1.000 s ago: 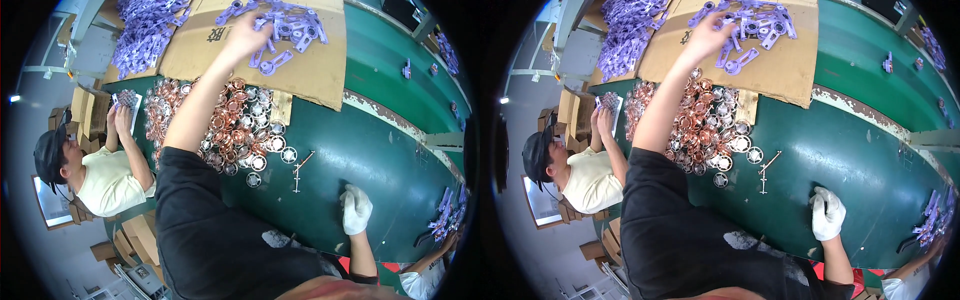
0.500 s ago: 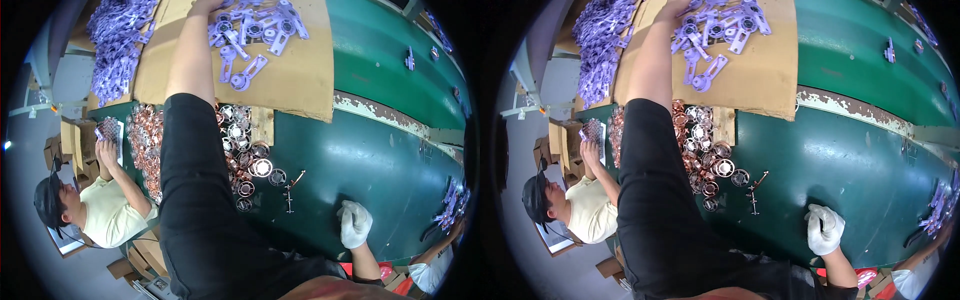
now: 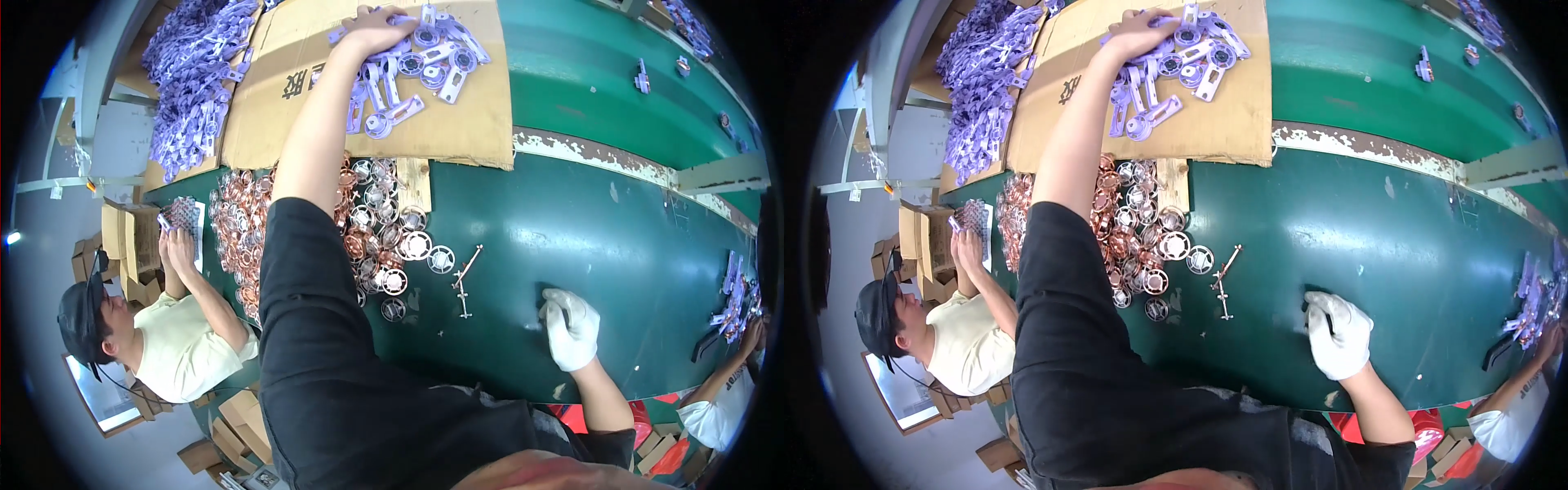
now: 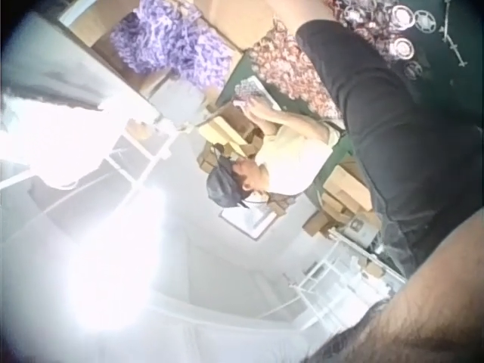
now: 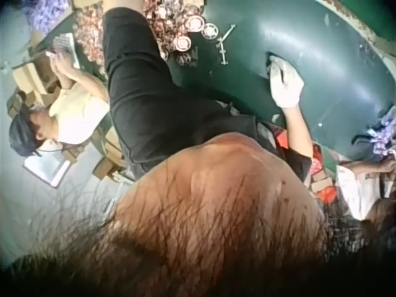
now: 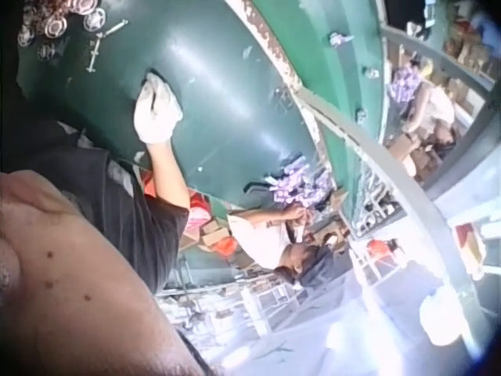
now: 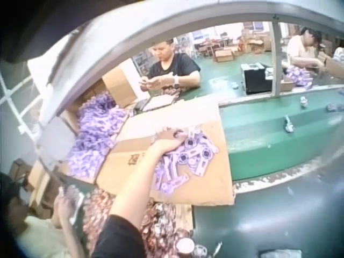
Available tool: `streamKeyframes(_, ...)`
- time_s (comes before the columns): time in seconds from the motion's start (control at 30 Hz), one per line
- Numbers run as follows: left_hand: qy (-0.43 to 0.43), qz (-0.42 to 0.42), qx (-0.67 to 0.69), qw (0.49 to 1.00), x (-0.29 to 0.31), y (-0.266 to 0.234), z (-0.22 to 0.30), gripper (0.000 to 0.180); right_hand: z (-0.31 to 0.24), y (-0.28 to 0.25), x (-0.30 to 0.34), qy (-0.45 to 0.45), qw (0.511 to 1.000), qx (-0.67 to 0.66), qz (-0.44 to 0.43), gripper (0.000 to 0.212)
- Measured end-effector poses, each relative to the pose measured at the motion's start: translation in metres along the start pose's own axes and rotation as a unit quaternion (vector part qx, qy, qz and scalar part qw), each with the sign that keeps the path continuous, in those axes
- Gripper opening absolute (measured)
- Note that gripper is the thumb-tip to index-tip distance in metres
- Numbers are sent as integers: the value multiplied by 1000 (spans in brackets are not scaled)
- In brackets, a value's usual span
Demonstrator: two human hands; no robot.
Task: The person assembles small electronic components by hand, fitting metal parts into plastic housings.
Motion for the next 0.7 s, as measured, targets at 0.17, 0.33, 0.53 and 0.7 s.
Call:
streamKeyframes(0.17, 27, -25, 63, 997, 40, 6, 5, 69, -4, 0, 0, 3, 1000, 6, 17, 15)
streamKeyframes(0.33, 43, -2, 30, 999, 81, 0, 27, 70, -6, -1, 1, 12, 1000, 26, 11, 16)
streamKeyframes(0.53, 5, 86, -66, 994, 94, -7, 55, 59, -6, -1, 2, 18, 999, 40, 22, 16)
streamKeyframes(0.7, 74, 100, 38, 991, 55, -5, 107, 55, -4, 1, 4, 31, 999, 40, 20, 16)
Point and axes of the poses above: each hand's wrist, its own x-axis away from the middle knuckle, its own y-axis out of the palm, z = x × y, the point moved 1 cm from there along -x, towards the middle knuckle, and after that the axes turned 11 degrees about x, right-handed, at the moved point
